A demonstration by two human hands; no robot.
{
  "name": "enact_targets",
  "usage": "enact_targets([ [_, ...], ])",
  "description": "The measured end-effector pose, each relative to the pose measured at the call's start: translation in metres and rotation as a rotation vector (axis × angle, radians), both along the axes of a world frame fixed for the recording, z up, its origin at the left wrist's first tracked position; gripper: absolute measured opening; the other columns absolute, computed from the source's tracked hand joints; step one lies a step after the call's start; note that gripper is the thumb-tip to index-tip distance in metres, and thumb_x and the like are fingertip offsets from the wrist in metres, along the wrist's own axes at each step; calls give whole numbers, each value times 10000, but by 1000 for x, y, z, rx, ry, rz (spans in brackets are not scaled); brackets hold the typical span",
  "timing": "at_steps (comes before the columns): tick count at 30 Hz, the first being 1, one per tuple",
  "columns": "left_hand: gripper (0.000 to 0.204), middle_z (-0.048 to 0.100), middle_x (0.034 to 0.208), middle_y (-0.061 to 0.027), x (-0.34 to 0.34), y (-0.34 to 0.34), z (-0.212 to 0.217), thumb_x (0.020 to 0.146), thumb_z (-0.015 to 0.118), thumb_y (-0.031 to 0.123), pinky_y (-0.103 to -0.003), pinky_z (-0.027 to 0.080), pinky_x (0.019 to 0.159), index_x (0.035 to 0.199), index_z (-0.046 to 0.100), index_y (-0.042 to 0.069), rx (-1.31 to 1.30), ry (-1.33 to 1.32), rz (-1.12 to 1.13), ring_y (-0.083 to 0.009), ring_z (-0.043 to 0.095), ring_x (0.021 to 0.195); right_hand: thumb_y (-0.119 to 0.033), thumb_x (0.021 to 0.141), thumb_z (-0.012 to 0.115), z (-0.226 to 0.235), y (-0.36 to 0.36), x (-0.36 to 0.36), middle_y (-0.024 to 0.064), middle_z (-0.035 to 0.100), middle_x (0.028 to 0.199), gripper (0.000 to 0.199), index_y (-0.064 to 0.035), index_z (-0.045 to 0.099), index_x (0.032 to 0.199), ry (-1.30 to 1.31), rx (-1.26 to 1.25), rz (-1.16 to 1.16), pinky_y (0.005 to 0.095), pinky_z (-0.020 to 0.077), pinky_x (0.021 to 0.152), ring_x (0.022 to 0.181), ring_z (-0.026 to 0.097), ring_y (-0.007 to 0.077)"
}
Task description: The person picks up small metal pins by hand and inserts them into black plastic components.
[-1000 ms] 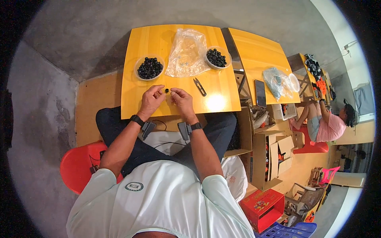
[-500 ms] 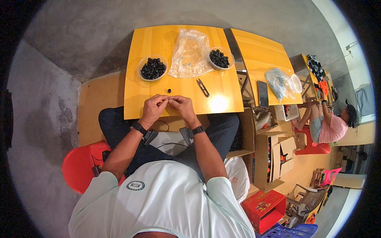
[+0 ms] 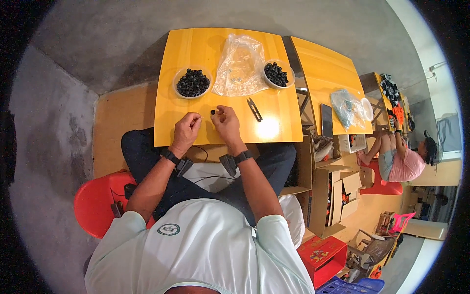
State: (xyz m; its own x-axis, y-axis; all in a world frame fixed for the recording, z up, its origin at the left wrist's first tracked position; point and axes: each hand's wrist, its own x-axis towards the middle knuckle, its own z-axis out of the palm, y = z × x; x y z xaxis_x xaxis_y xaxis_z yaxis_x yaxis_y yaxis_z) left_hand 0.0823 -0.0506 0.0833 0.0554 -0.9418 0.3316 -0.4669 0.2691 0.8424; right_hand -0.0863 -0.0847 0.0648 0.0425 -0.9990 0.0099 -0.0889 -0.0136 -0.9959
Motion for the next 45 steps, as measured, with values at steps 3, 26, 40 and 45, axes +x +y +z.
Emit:
enact_targets([
  [3, 104, 639, 848, -149, 4, 4, -4, 854, 642, 42, -370, 517, 653, 945, 599, 16, 11, 30, 6, -308, 654, 742, -207, 828, 735, 8, -4, 15, 107, 646, 927, 320, -21, 648, 1075, 707, -380, -145, 364, 533, 672, 739, 655, 255],
  [26, 74, 635, 774, -62, 1, 45, 55, 891, 639, 30, -270, 480, 579, 953, 631, -10, 22, 147, -251, -125, 591, 637, -76, 886, 710, 52, 79, -17, 8, 661, 871, 216, -6, 694, 1090, -47, 154, 253, 220, 499, 679, 760, 575, 66],
  [40, 131, 636, 865, -137, 0, 60, 83, 834, 638, -26, -363, 531, 677, 962, 651, -7, -158, -224, -404, -313, 652, 790, -36, 867, 720, 66, 91, -19, 17, 644, 907, 172, 11, 691, 1030, -83, 48, 296, 219, 504, 718, 805, 592, 79],
  [45, 176, 632, 855, -125, -1, 65, 82, 841, 639, -31, -332, 526, 667, 1013, 665, -8, -180, -237, -417, -277, 652, 767, -38, 878, 708, 81, 95, -23, 19, 624, 912, 144, 15, 697, 1011, -26, 103, 334, 221, 496, 729, 828, 586, 80],
])
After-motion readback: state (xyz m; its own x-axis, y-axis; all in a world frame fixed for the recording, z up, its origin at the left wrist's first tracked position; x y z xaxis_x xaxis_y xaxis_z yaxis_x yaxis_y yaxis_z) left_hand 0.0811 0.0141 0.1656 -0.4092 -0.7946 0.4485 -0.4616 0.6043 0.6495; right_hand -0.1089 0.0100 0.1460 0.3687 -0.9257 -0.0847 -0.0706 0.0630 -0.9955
